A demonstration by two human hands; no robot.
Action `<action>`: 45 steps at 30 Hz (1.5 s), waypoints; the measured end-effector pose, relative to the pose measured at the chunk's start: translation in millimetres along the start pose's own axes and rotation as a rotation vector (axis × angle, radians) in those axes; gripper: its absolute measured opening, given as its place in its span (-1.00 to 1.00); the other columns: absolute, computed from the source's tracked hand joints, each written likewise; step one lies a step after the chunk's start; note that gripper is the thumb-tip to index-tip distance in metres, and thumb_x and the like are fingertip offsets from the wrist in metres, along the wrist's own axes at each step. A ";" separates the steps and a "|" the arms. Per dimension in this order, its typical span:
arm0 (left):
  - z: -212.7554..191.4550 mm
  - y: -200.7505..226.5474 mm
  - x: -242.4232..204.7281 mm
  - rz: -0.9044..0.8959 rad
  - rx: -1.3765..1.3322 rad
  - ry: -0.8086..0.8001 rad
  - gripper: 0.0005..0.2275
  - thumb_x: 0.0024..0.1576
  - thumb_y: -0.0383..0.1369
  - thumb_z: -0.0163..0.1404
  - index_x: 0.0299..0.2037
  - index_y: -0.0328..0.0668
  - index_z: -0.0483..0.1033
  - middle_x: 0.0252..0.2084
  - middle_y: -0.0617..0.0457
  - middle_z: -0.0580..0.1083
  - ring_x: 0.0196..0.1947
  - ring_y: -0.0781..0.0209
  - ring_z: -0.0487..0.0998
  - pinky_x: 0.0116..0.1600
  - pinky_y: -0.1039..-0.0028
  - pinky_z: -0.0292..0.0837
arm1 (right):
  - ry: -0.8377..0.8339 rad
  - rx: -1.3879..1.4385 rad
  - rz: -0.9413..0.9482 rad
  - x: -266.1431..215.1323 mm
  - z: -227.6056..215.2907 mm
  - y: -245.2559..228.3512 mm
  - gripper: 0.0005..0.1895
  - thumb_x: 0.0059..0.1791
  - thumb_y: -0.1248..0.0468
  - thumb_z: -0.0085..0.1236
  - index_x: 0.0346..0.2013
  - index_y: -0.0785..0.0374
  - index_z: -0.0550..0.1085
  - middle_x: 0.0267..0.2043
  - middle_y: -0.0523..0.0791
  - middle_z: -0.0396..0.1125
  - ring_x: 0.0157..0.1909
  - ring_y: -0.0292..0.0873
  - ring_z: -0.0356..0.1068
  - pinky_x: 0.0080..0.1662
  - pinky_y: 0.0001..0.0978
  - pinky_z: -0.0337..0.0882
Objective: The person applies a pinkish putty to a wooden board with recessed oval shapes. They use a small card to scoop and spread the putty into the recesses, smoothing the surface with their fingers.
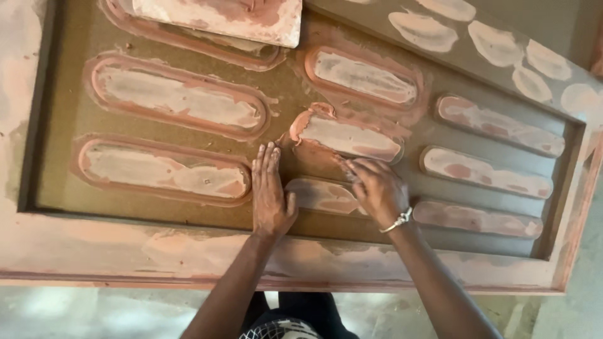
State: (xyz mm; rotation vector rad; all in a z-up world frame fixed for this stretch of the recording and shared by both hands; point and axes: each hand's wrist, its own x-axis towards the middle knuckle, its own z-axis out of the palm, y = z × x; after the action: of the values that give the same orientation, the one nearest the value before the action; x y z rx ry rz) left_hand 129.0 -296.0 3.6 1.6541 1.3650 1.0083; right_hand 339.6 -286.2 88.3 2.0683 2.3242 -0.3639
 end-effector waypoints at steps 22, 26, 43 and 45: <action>1.8 2.6 3.4 0.079 0.066 -0.024 -0.28 0.06 -0.37 -0.08 0.47 -0.42 -0.01 0.52 -0.30 0.07 0.58 -0.31 -0.05 0.59 -0.13 -0.25 | 0.105 -0.081 0.012 -18.1 1.9 12.5 -0.61 -0.12 0.28 0.22 0.01 0.16 0.57 0.03 -0.11 0.45 0.07 -0.02 0.42 0.05 -0.11 0.41; 0.7 -0.4 -3.3 0.063 0.110 -0.039 -0.30 0.07 -0.35 -0.09 0.47 -0.41 0.00 0.53 -0.28 0.08 0.58 -0.29 -0.04 0.60 -0.13 -0.25 | 0.180 -0.009 -0.019 -15.7 1.4 -1.2 -0.67 -0.05 0.33 0.18 0.02 0.15 0.57 0.07 -0.14 0.46 0.07 -0.07 0.43 0.11 -0.19 0.43; 4.1 9.6 5.7 0.076 0.226 -0.134 -0.33 0.04 -0.47 -0.09 0.44 -0.44 0.06 0.52 -0.39 0.05 0.56 -0.39 -0.05 0.57 -0.18 -0.20 | 0.094 -0.108 0.106 -61.2 4.3 53.0 -0.57 -0.14 0.34 0.17 0.05 0.11 0.56 0.04 -0.13 0.45 0.09 -0.04 0.40 0.09 -0.09 0.37; 10.3 9.0 19.2 0.123 0.220 -0.121 -0.34 0.05 -0.45 -0.08 0.43 -0.46 0.06 0.51 -0.41 0.04 0.54 -0.41 -0.04 0.55 -0.19 -0.20 | 0.151 -0.098 0.086 -42.8 -1.0 50.2 -0.58 -0.11 0.35 0.15 0.05 0.10 0.56 0.07 -0.14 0.46 0.10 -0.05 0.41 0.09 -0.13 0.38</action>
State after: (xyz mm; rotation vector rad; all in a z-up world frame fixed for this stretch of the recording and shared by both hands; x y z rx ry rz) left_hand 144.2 -279.1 9.6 1.9493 1.3452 0.8349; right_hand 394.5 -322.8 87.8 2.2111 2.2700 -0.0933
